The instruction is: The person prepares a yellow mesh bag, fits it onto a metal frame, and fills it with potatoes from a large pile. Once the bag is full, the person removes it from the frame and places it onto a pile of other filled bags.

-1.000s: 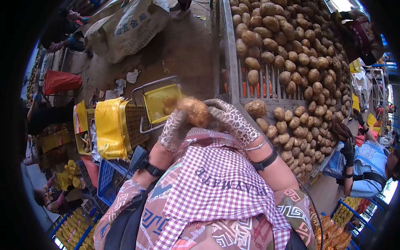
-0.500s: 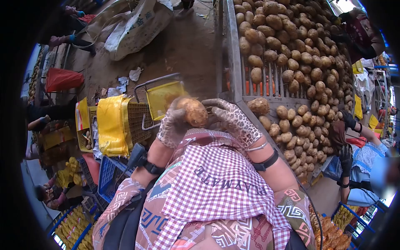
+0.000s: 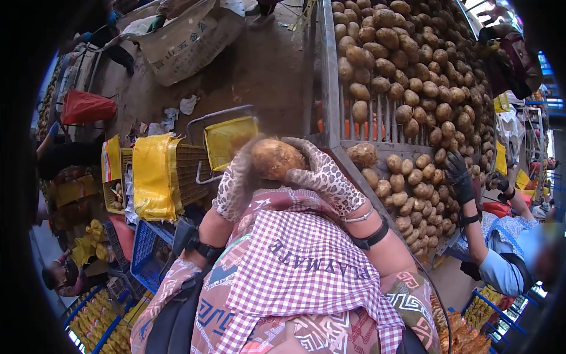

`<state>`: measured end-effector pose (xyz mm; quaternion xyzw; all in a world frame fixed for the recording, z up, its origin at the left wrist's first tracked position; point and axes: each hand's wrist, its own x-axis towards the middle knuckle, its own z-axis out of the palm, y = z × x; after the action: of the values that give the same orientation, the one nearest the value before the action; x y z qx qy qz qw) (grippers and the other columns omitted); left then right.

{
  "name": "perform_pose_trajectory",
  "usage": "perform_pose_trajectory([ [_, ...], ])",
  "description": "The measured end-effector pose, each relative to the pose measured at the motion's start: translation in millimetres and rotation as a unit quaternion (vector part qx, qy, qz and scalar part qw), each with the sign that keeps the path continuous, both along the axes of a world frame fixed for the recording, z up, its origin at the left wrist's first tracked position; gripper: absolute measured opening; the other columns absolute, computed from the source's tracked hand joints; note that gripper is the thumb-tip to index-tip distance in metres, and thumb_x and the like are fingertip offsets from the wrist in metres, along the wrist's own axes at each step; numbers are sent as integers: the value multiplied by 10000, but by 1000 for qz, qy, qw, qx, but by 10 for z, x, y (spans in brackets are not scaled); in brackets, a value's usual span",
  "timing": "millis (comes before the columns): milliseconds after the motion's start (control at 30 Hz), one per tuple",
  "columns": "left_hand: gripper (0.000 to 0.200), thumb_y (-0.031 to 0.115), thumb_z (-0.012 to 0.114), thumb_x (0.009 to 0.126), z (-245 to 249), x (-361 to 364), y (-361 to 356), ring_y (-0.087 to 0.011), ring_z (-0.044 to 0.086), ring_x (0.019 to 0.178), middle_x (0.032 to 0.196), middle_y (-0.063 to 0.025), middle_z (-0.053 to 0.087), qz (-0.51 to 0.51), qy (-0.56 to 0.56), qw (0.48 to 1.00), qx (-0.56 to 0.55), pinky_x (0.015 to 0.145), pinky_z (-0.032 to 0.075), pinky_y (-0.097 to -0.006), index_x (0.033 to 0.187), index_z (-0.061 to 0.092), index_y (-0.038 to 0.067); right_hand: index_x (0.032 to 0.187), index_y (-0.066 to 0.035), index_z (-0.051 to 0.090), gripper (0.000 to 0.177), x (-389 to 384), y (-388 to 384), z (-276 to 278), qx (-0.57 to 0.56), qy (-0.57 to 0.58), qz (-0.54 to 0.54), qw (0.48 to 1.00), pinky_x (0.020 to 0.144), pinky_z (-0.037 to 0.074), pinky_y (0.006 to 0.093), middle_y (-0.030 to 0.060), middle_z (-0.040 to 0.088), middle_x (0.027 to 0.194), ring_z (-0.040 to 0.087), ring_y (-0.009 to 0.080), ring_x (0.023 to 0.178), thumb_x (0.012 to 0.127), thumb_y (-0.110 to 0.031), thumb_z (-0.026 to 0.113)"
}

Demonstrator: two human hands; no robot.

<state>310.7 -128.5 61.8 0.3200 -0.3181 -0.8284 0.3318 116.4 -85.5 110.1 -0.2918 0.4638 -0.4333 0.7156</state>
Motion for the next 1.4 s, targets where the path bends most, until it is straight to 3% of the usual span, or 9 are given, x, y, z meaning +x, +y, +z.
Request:
perform_pose_trajectory([
  [400, 817, 529, 612, 882, 167, -25, 18, -248, 469, 1255, 1359, -159, 450, 9, 4, 1000, 15, 1040, 423, -364, 1448, 306, 26, 1398, 1, 385, 893, 9, 26, -4, -40, 5, -41, 998, 1083, 386, 381, 150, 486, 1354, 481, 251, 1260, 681, -253, 853],
  [500, 769, 476, 639, 880, 205, 14, -6, -256, 475, 1244, 1337, -155, 465, -15, 46, 996, 79, 1046, 416, -382, 1426, 330, 31, 1425, -37, 360, 801, -10, 17, 8, -251, 341, 46, 905, 1069, 399, 380, 169, 477, 1359, 487, 270, 1261, 744, -46, 782],
  [600, 776, 355, 744, 809, 209, 38, 14, -277, 462, 1252, 1354, -158, 438, -11, 85, 986, 146, 1072, 392, -416, 1394, 347, 37, 1431, -44, 355, 811, -28, -6, -104, -299, 306, 43, 903, 1072, 396, 382, 174, 450, 1371, 481, 271, 1264, 739, -39, 779],
  [700, 921, 252, 851, 656, 187, 89, 1, -301, 408, 1302, 1422, -157, 358, 24, 99, 995, 13, 1081, 391, -422, 1397, 342, 52, 1460, -63, 294, 874, -5, 10, -190, -221, 200, -15, 954, 1073, 395, 393, 149, 440, 1380, 466, 259, 1273, 735, -28, 780],
  [933, 936, 223, 849, 657, 226, 156, -104, -300, 429, 1298, 1403, -155, 385, 60, 113, 992, -19, 1050, 432, -423, 1414, 309, 109, 1486, -77, 248, 923, -35, -59, -203, -152, 158, -33, 975, 1073, 370, 416, 131, 459, 1367, 467, 257, 1253, 766, -250, 799],
  [1000, 894, 228, 843, 673, 291, 176, -101, -361, 438, 1294, 1388, -182, 409, 65, 119, 991, 16, 1063, 406, -524, 1413, 344, 176, 1474, -64, 284, 777, -40, -69, -214, -171, 178, -15, 969, 1051, 402, 354, 127, 445, 1375, 481, 222, 1236, 805, 6, 674],
  [1100, 841, 319, 822, 723, 26, 226, -100, -354, 488, 1237, 1370, -168, 423, 86, 120, 982, 114, 1003, 464, -536, 1396, 344, 159, 1455, -56, 318, 782, -48, -67, -346, -126, 174, -31, 976, 1055, 392, 389, 118, 442, 1391, 502, 234, 1227, 788, -113, 721],
  [1233, 524, 240, 572, 943, -1114, 467, 75, -334, 518, 1215, 1334, -200, 505, 106, 130, 909, 381, 983, 491, -487, 1379, 382, 19, 1421, -33, 356, 657, -66, -41, -431, -115, 157, -55, 979, 1020, 417, 362, 121, 490, 1361, 524, 216, 1178, 858, -115, 685],
  [1400, 424, 260, 529, 962, -1010, 867, -193, -307, 582, 1133, 1265, -155, 581, 194, 38, 880, 432, 932, 515, -482, 1322, 449, 50, 1381, -22, 405, 606, -252, 85, -788, -91, 127, -118, 981, 976, 444, 319, 107, 516, 1281, 563, 185, 1092, 840, -44, 678],
])
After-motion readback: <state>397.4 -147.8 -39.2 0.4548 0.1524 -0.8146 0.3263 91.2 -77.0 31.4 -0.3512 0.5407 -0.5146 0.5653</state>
